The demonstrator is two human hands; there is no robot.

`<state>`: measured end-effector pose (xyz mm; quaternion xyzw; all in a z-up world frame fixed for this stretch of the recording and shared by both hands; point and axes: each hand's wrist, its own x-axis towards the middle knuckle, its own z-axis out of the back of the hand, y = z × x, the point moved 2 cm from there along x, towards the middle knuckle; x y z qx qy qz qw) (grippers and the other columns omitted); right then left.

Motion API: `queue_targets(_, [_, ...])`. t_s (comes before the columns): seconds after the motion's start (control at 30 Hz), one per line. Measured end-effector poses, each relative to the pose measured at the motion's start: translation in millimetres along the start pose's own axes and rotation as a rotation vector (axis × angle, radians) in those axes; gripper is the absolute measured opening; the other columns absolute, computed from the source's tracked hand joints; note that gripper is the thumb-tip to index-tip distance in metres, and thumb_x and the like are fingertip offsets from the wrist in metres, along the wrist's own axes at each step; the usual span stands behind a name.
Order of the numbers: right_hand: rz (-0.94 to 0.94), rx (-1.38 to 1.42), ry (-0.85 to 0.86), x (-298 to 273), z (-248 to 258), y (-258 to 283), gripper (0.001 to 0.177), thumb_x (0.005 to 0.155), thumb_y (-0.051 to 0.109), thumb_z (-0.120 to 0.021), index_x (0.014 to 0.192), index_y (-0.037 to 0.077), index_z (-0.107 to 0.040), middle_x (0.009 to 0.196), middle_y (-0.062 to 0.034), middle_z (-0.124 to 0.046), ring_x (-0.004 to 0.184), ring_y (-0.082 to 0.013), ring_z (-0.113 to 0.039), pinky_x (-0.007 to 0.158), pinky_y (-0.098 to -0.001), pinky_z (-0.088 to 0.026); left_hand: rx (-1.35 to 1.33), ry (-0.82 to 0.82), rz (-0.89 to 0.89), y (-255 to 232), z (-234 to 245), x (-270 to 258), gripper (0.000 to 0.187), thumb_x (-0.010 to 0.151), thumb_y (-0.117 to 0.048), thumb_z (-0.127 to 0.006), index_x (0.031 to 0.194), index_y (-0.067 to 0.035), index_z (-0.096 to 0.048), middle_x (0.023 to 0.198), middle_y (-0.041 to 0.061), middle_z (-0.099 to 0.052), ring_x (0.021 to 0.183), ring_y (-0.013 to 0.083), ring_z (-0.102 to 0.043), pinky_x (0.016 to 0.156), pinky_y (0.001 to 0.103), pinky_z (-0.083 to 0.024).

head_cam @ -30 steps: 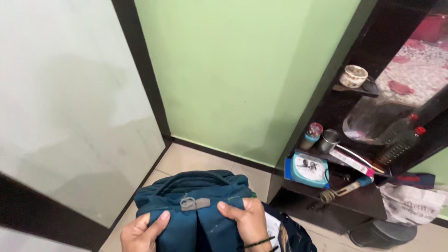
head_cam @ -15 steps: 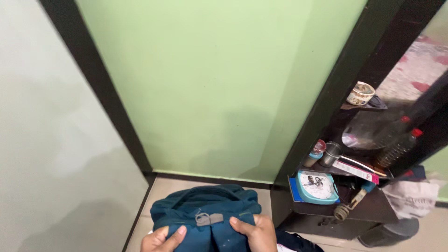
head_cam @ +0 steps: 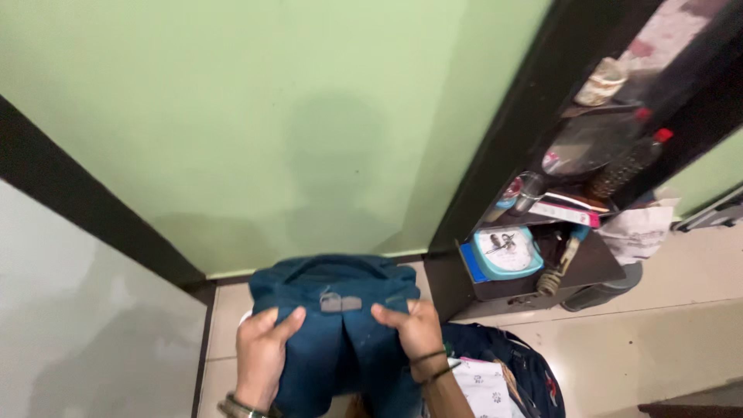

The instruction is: The person picks up a white patterned cloth from a backpack, shakes it out, and folds it by hand before placing it onto a stack of items in another bag.

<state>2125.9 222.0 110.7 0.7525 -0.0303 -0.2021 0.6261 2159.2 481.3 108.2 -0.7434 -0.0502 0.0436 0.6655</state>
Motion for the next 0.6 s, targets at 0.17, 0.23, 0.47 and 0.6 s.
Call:
queue_targets(0.17, [0.072, -0.165, -0.046, 71, -4, -11, 0.026, 0.073, 0.011, -0.09, 0.062, -0.003, -0.071, 0.063, -0.0031, -0.069, 0.056, -0.0102, -0.059, 0.054, -0.0276, -0.046, 0.084, 0.055, 0.194, -12, -28, 52, 0.049, 0.082, -0.007, -0.08, 0.057, -0.011, -0.039, 0.057, -0.007, -0.036, 0.052, 0.006, -0.028, 0.047, 0.03, -0.023])
queue_targets(0.23, [0.012, -0.16, -0.053, 88, -6, -4, 0.021, 0.072, 0.009, -0.087, 0.064, -0.006, -0.075, 0.064, -0.0057, -0.072, 0.056, -0.0126, -0.062, 0.054, -0.0286, -0.049, 0.134, 0.054, 0.17, -9, -34, 75, 0.054, 0.082, -0.008, -0.081, 0.055, -0.012, -0.035, 0.056, -0.007, -0.033, 0.051, 0.0063, -0.026, 0.046, 0.031, -0.021])
queue_targets(0.47, [-0.104, -0.166, -0.078, 134, -9, 3, 0.017, 0.074, 0.011, -0.084, 0.083, -0.004, -0.082, 0.078, -0.0094, -0.08, 0.067, -0.0162, -0.073, 0.066, -0.0297, -0.058, 0.102, 0.102, 0.324, 17, -59, 122, 0.045, 0.084, -0.007, -0.079, 0.055, -0.011, -0.045, 0.056, -0.008, -0.042, 0.052, 0.0069, -0.032, 0.047, 0.031, -0.026])
queue_targets(0.6, [-0.079, -0.22, -0.103, 182, 1, -14, 0.021, 0.074, 0.011, -0.086, 0.088, -0.004, -0.081, 0.082, -0.0091, -0.08, 0.069, -0.0156, -0.073, 0.068, -0.0299, -0.059, 0.082, 0.163, 0.256, 42, -75, 159, 0.044, 0.084, -0.008, -0.079, 0.055, -0.011, -0.046, 0.06, -0.01, -0.043, 0.055, 0.0049, -0.035, 0.049, 0.029, -0.03])
